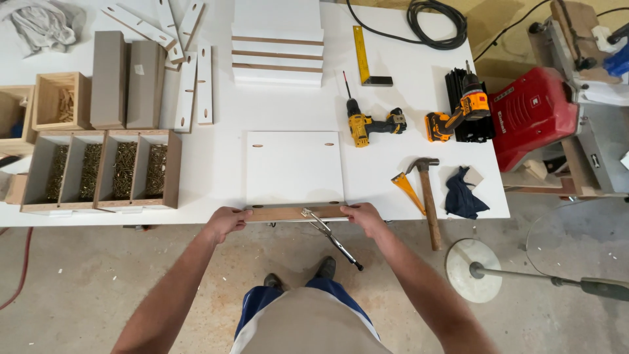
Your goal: Assembling white wooden panels using a power drill, hammer, and clamps on a workbench
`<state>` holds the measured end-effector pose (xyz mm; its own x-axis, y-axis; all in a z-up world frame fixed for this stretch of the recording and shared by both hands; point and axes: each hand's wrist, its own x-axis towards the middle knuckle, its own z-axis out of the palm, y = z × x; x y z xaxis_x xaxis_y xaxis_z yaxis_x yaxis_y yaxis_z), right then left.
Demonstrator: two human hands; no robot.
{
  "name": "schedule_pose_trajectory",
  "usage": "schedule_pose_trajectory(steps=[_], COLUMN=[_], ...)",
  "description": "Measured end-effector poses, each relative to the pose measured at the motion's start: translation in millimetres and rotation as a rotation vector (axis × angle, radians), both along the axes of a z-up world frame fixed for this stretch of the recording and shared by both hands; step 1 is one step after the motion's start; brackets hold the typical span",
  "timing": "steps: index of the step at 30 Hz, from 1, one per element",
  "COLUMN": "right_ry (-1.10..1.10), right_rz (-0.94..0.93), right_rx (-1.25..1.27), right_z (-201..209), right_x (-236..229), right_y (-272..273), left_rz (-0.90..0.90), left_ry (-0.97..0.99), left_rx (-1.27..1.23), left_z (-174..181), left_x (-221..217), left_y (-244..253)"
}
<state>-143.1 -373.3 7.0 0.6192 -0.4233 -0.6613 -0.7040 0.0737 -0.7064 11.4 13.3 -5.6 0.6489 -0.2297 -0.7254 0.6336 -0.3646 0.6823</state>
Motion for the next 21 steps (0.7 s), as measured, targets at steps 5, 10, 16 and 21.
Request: schedule_pose_trajectory(steps=[5,10,16,21], right_ry=[0.072,0.102,-0.005,-0.100], right_rz=[0.045,0.097,0.082,0.023], right_rx=[-0.080,-0.152,-0.359,-1.375], right_z=[-16,-50,-37,-104], right_x=[2,-2,-14,-50], right_y=[2,1,-40,-220], left_rz=[-0.003,-0.074,0.001,0.028], left_ry=[0.022,0.025,-0.017,-0.055], left_rx=[-0.031,0.020,0.057,0.136], left_z=[8,-3,14,18], left_x=[-1,0,-11,-18], left_y=[-2,-2,-10,-22])
